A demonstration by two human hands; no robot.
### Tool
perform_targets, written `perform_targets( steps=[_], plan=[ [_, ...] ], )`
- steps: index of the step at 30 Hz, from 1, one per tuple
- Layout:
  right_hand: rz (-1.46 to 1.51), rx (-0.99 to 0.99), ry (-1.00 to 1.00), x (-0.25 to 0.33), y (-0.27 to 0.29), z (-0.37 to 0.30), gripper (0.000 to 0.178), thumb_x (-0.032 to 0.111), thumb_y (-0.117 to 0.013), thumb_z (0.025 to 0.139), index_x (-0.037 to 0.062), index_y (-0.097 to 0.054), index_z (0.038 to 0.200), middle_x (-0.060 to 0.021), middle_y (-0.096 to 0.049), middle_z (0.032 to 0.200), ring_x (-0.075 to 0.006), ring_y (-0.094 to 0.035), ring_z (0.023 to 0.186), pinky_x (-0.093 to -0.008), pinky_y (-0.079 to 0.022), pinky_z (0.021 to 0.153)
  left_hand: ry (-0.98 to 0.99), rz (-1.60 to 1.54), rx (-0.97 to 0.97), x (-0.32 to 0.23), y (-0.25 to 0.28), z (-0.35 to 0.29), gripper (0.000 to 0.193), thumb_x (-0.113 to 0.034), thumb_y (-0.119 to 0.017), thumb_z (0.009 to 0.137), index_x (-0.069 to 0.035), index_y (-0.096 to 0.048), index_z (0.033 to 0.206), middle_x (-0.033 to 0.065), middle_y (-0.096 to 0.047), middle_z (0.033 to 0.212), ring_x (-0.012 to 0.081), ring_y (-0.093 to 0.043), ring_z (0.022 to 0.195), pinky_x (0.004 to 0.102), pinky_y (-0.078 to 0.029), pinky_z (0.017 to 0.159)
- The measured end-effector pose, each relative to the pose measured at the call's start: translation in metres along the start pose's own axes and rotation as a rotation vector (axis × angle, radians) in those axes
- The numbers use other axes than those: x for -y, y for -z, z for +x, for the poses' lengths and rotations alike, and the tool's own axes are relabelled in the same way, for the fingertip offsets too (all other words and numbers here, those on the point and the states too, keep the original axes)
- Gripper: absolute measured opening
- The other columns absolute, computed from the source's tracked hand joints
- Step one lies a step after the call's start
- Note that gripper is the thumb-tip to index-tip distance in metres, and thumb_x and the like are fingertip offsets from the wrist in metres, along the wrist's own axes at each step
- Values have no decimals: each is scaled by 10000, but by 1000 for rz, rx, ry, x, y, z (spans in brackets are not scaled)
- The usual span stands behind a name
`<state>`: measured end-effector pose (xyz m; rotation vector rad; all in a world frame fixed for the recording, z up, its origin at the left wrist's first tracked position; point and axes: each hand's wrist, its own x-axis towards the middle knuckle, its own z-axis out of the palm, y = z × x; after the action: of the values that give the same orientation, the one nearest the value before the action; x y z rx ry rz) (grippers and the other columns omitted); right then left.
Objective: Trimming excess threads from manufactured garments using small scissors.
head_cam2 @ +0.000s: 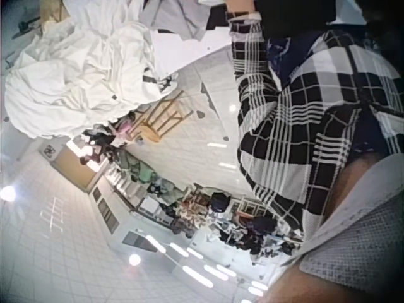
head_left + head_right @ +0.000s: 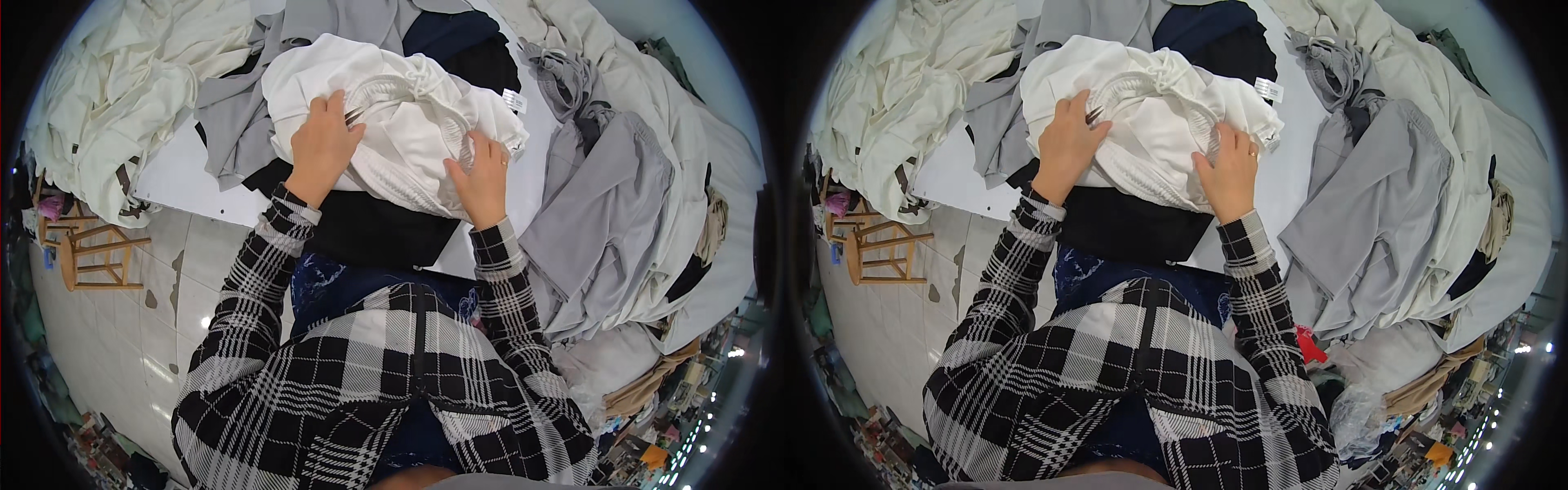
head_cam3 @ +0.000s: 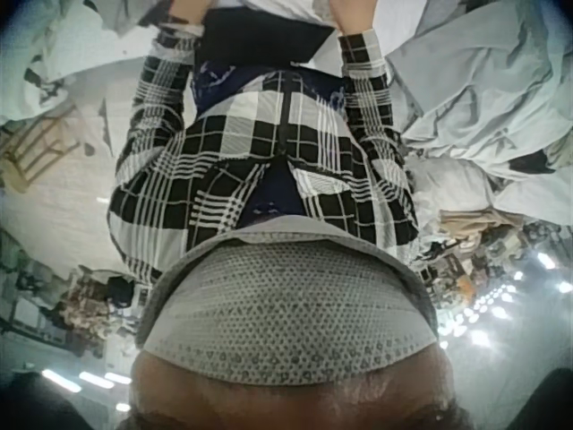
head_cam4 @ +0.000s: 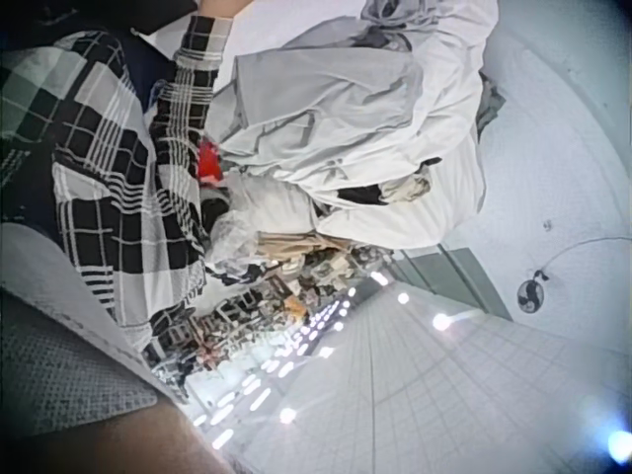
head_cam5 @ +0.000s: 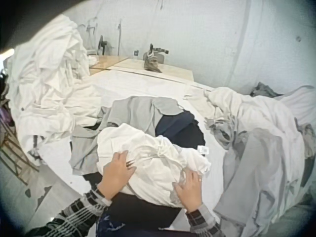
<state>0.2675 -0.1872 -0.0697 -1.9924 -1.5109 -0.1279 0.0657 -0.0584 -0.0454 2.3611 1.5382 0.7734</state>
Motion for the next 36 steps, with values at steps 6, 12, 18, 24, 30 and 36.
perform_targets(
  steps=[6,12,18,24,30,36],
  plan=[
    [9,-15,-31,-12,-12,-2,572,163,-703,684,37,-474,1193,-168,-498,1110,-356,-445,1016,-424,-362,907,304,-874,230,44,8,2,321,-163,-702,764,-29,-627,1045,32,-581,758,115,-534,652,241,-432,559],
    [50,-15,-51,-12,-10,-4,526,87,-642,677,37,-491,1179,-156,-515,1074,-336,-443,1013,-401,-351,924,509,-1325,447,57,16,-7,189,-100,-666,811,-27,-640,983,-28,-575,773,21,-446,605,164,-357,514],
    [88,2,-158,-22,-4,-22,427,-4,-560,657,17,-564,1084,-122,-553,903,-293,-500,893,-369,-398,838,-21,-420,-276,6,13,-40,157,-110,-679,765,-78,-643,914,61,-540,851,189,-577,645,269,-474,589],
    [178,-32,-128,8,-4,-62,332,-28,-572,636,9,-585,966,-137,-527,864,-319,-484,861,-371,-401,779,-138,-170,-183,-3,-10,-43,316,-94,-673,700,-72,-609,1009,75,-532,965,236,-589,809,332,-501,630],
    [416,112,-182,35,-3,-95,271,-41,-606,639,2,-574,904,-118,-544,819,-272,-522,792,-321,-428,728,-85,6,-169,18,-33,-37,454,-108,-698,654,-56,-555,1082,105,-512,1043,285,-562,929,361,-497,718],
    [441,142,-187,34,1,-95,279,-40,-601,651,-1,-572,927,-121,-553,843,-269,-534,811,-305,-431,750,19,-139,-160,28,-27,-34,417,-113,-710,702,-28,-537,1071,146,-552,973,316,-575,851,367,-483,716]
  ],
)
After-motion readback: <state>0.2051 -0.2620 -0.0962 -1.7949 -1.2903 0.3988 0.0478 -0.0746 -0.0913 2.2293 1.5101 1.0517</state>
